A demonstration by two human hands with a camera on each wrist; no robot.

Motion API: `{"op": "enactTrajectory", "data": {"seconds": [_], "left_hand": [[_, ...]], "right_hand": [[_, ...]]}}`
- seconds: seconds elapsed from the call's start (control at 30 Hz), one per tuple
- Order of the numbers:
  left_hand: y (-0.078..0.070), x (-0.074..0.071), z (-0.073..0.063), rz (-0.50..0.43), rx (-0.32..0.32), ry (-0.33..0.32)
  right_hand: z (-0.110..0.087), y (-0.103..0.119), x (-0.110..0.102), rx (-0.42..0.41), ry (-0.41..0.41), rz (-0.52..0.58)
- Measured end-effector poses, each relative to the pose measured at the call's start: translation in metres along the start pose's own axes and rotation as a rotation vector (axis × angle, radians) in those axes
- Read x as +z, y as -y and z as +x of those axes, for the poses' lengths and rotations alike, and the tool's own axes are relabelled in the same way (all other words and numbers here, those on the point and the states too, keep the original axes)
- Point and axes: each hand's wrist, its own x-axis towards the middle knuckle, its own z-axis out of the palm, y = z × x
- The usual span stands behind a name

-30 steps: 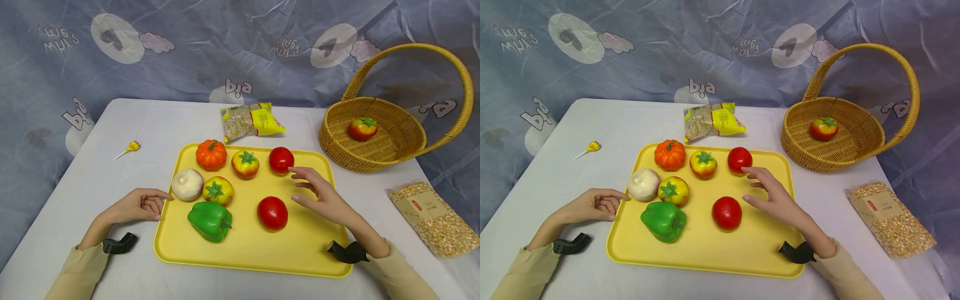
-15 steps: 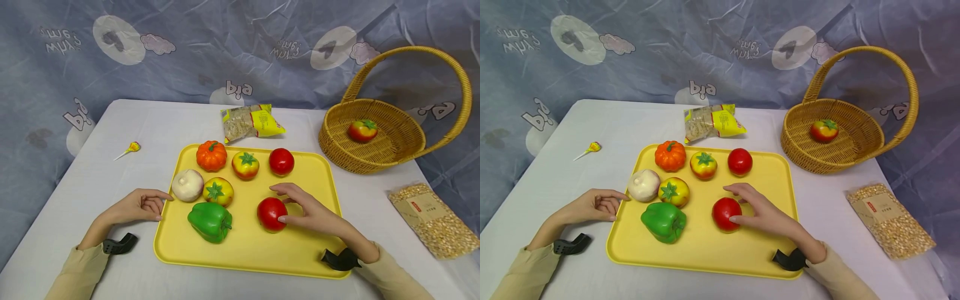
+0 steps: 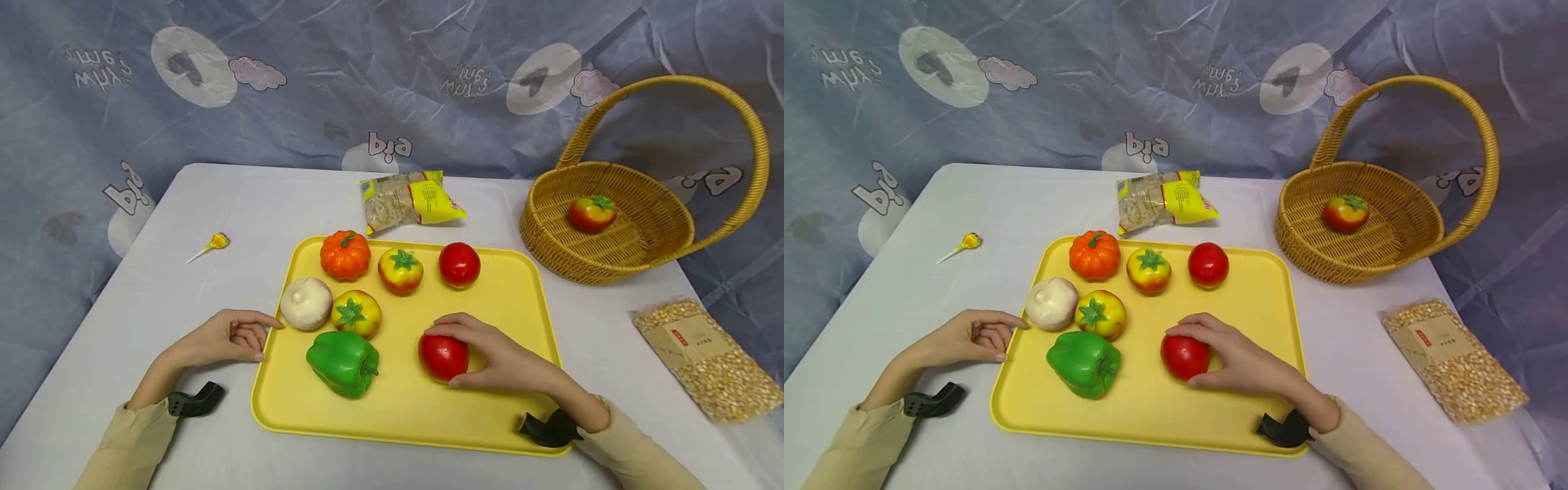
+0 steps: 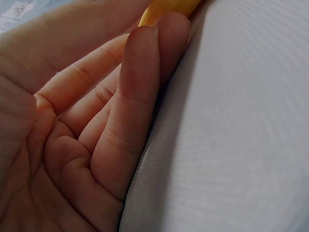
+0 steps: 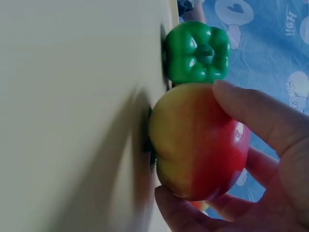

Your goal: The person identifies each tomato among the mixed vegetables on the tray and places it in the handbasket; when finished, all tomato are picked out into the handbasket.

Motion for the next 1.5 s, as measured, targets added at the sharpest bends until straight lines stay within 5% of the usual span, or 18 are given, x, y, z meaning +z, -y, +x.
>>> {"op": "enactTrajectory", "data": {"seconds": [0.23,0.5,0.63,0.8,0.93,1.13,1.5], "left_hand": [[0.000,0.000,0.000,-0.001,0.005,-0.002],[0.000,0.000,0.000,0.006,-0.010,-0.002],[0.000,0.000,-0.001,0.007,-0.016,-0.004],[0.001,0.000,0.000,0.011,-0.015,-0.008],[0.002,0.000,0.000,0.012,-0.014,-0.003],[0.003,-0.001,0.000,0.009,-0.003,0.002],[0.003,0.000,0.000,0.005,0.003,-0.002]], "right_hand": [[-0.004,0.000,-0.022,-0.021,-0.128,-0.047],[-0.012,-0.010,-0.070,-0.075,-0.395,-0.006],[-0.014,-0.023,-0.096,-0.010,-0.522,0.024],[-0.016,-0.053,-0.126,0.176,-0.634,0.064],[-0.020,-0.080,-0.147,0.340,-0.643,0.038],[-0.019,-0.118,-0.169,0.539,-0.552,-0.007],[-0.008,-0.156,-0.185,0.638,-0.473,0.074]]}}
